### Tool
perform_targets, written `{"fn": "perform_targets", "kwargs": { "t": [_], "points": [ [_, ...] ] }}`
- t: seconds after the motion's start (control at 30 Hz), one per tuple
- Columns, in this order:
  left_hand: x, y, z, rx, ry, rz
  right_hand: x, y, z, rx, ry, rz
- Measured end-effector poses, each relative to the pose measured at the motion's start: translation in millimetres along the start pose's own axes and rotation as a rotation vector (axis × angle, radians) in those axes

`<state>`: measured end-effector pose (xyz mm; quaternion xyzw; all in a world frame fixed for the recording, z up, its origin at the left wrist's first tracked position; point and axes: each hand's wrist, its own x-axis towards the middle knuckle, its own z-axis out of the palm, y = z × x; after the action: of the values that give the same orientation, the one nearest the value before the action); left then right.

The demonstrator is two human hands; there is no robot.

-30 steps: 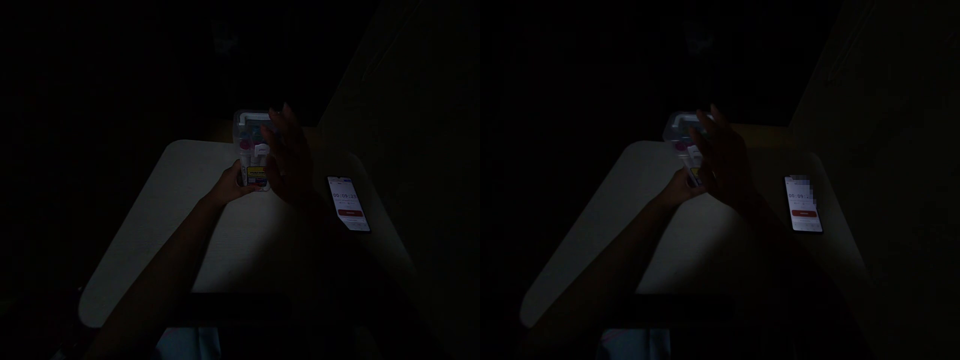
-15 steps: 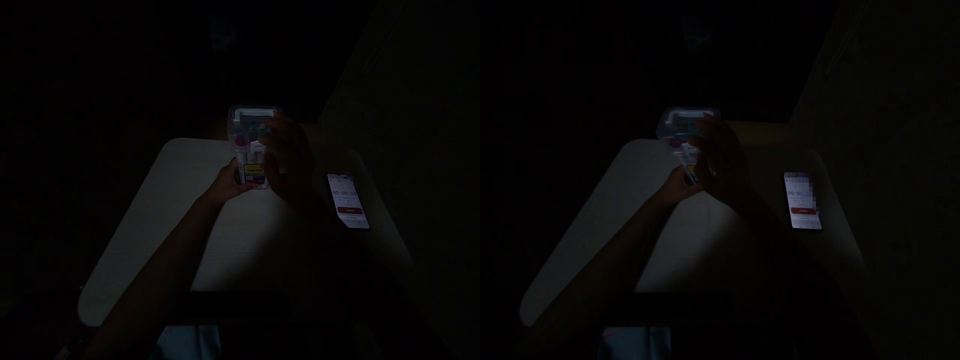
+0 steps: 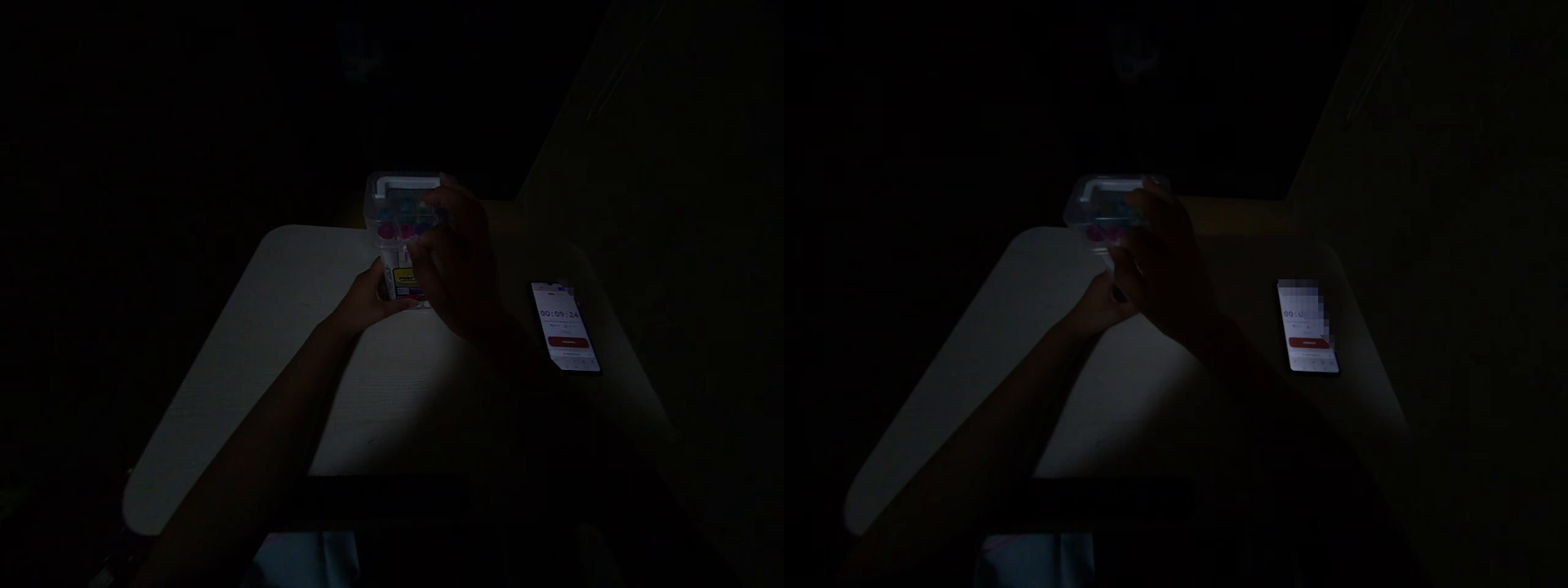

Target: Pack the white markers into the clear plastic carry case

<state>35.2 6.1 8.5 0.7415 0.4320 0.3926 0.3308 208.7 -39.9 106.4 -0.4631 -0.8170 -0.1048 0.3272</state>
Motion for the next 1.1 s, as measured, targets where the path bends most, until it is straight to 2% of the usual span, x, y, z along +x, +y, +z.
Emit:
{"fn": "perform_targets", "kwargs": {
  "t": [0.1,0.27,0.43,0.53,0.57,0.67,0.73,0.9,1.1],
  "points": [
    [0.2,1.4,0.0,0.009,0.006,-0.016,0.2,1.1,0.9,-0.002,-0.003,-0.008],
    [0.5,4.6,-0.2,-0.032,-0.016,-0.033,-1.6,3.9,1.6,-0.011,0.066,-0.058],
    [-0.6,3.8,0.6,-0.018,0.000,-0.006,-4.7,15.2,5.0,-0.008,0.055,-0.089],
    [-1.7,2.9,1.4,-0.043,-0.011,-0.002,-2.2,29.5,18.0,0.081,0.114,-0.092],
    [-2.0,2.9,1.8,-0.063,-0.021,-0.001,-0.4,34.3,23.0,0.154,0.189,-0.115],
    [-3.3,3.1,2.5,-0.122,-0.047,-0.002,5.2,42.7,31.5,0.341,0.206,-0.159],
    [-4.3,3.3,2.9,-0.129,-0.065,-0.012,8.2,42.0,28.4,0.368,0.226,-0.158],
    [-7.4,3.5,5.8,-0.105,-0.105,0.016,12.2,32.3,4.5,0.428,0.338,-0.168],
    [-10.7,10.3,11.7,-0.069,-0.169,0.093,10.9,41.7,-11.8,0.444,0.454,-0.009]
  ]
}}
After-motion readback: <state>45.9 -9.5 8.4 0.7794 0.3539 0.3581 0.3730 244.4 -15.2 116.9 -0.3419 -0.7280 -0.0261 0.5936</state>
